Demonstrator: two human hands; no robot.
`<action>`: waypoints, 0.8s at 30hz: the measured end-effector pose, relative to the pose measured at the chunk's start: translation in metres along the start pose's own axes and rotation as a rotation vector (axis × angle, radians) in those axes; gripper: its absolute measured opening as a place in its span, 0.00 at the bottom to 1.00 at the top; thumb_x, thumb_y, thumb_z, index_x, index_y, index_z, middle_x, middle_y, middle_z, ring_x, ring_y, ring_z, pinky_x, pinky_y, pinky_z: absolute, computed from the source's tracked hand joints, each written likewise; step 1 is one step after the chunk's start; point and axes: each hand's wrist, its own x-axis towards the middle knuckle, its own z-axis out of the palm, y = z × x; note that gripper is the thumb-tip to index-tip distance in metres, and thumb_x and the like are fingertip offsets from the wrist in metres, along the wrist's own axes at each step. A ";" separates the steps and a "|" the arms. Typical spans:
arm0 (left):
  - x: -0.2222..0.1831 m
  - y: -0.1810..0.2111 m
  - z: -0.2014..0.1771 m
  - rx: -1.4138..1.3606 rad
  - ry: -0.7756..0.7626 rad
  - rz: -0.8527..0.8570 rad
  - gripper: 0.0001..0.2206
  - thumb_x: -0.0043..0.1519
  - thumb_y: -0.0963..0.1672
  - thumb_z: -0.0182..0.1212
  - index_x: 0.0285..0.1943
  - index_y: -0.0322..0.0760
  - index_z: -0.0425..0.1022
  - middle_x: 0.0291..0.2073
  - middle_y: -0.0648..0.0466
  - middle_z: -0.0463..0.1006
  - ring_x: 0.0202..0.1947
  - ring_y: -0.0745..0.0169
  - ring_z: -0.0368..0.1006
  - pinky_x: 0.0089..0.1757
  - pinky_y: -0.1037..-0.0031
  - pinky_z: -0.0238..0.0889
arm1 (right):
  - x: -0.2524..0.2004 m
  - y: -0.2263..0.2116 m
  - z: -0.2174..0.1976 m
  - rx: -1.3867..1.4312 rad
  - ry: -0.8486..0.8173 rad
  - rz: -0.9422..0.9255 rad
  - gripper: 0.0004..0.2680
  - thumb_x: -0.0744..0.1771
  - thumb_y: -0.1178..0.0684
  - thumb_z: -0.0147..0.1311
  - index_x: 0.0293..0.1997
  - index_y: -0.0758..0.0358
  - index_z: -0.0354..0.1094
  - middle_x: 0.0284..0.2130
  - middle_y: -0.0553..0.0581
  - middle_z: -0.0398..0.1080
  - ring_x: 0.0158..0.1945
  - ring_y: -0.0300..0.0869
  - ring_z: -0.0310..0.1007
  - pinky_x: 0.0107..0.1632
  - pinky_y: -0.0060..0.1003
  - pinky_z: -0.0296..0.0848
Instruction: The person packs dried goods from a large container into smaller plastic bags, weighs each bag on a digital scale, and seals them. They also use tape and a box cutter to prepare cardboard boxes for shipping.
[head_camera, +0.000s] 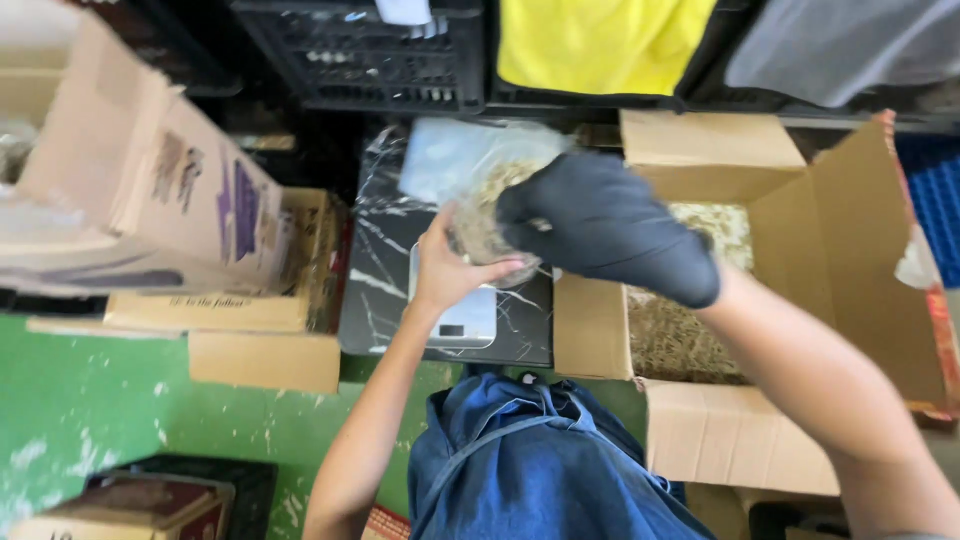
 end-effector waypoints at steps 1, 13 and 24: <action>-0.008 -0.024 -0.011 -0.026 0.100 0.073 0.49 0.29 0.52 0.87 0.61 0.30 0.70 0.48 0.43 0.81 0.51 0.48 0.78 0.52 0.62 0.70 | 0.014 -0.006 0.022 -0.001 0.032 -0.052 0.06 0.66 0.42 0.53 0.34 0.45 0.75 0.26 0.52 0.77 0.34 0.55 0.78 0.36 0.51 0.73; -0.076 -0.111 -0.049 0.148 0.144 -0.100 0.57 0.34 0.54 0.86 0.73 0.36 0.55 0.62 0.32 0.69 0.63 0.27 0.65 0.60 0.41 0.60 | 0.068 -0.031 0.119 0.052 0.045 -0.287 0.10 0.66 0.43 0.54 0.28 0.54 0.73 0.21 0.54 0.73 0.32 0.55 0.78 0.35 0.49 0.77; -0.069 -0.182 -0.050 0.439 -0.203 -0.663 0.70 0.40 0.50 0.86 0.81 0.68 0.21 0.78 0.39 0.18 0.75 0.27 0.13 0.61 0.26 0.17 | 0.044 -0.027 0.062 0.046 0.044 -0.181 0.07 0.66 0.49 0.54 0.31 0.56 0.75 0.24 0.60 0.76 0.33 0.61 0.78 0.36 0.57 0.76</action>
